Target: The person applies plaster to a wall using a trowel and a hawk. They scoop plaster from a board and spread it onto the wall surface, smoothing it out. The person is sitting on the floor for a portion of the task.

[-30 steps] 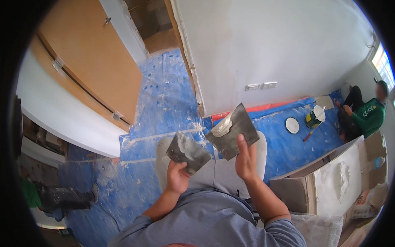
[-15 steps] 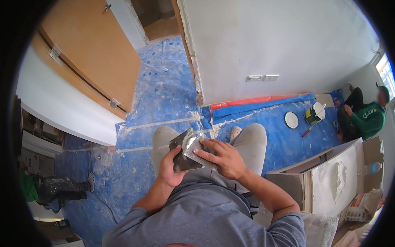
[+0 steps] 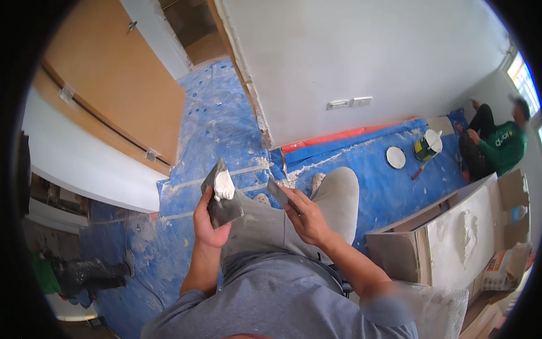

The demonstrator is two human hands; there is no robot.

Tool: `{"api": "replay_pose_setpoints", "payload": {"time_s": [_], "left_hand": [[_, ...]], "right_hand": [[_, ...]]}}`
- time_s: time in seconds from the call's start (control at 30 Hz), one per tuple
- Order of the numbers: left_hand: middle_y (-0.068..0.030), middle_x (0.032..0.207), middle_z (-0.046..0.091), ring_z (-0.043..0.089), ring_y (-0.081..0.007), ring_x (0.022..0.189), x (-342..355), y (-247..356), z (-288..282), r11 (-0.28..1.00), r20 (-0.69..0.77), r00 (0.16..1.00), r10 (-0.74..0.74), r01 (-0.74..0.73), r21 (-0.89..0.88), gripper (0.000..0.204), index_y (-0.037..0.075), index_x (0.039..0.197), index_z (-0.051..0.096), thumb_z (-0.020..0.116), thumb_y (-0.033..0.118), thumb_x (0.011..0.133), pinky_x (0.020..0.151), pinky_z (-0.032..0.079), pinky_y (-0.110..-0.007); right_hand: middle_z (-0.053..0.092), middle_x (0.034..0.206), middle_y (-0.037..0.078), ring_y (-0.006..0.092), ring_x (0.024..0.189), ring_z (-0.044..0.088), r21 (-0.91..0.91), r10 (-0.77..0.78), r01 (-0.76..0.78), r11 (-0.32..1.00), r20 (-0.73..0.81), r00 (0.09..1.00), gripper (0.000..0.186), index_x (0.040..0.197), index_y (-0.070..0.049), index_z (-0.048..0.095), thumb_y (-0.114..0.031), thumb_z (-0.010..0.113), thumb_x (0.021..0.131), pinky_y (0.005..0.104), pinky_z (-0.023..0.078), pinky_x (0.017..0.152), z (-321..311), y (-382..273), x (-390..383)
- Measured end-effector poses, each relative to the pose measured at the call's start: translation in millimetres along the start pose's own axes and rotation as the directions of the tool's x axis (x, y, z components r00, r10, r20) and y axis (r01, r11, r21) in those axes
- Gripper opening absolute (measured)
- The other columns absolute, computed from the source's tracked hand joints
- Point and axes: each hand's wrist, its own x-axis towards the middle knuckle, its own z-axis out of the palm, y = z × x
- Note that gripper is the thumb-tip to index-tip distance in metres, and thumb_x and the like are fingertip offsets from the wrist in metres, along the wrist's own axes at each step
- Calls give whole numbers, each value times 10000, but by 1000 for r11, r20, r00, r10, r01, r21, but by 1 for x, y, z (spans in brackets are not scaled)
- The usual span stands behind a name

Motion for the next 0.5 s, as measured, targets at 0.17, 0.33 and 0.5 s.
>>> {"api": "replay_pose_setpoints", "payload": {"time_s": [0.17, 0.33, 0.5], "left_hand": [[-83, 1232, 698, 681, -224, 1108, -4, -16, -27, 963, 64, 962, -267, 269, -31, 400, 18, 1348, 584, 577, 268, 1035, 960, 552, -404], [-107, 1261, 689, 666, -231, 1148, -16, -42, -25, 818, 234, 793, -563, 575, 19, 472, -29, 1370, 572, 609, 288, 1023, 1031, 505, -385], [-94, 1165, 712, 686, -217, 1074, -11, -45, 3, 947, 35, 949, -313, 308, 92, 325, 26, 1264, 630, 561, 248, 1036, 917, 560, -373]], "right_hand": [[660, 1223, 93, 206, 1117, 647, 880, 474, -115, 461, -134, 870, 355, 1351, -27, 546, -177, 575, 1031, 356, 520, 954, 11, 10, 4], [703, 1057, 49, 178, 926, 696, 942, 525, -336, 26, 273, 806, 419, 1214, -77, 610, -455, 533, 1051, 369, 571, 841, 0, 29, 9], [722, 1052, 42, 125, 864, 701, 748, 266, -599, 285, 539, 799, 404, 1244, -23, 622, -358, 638, 1018, 290, 573, 747, 1, 48, -9]]}}
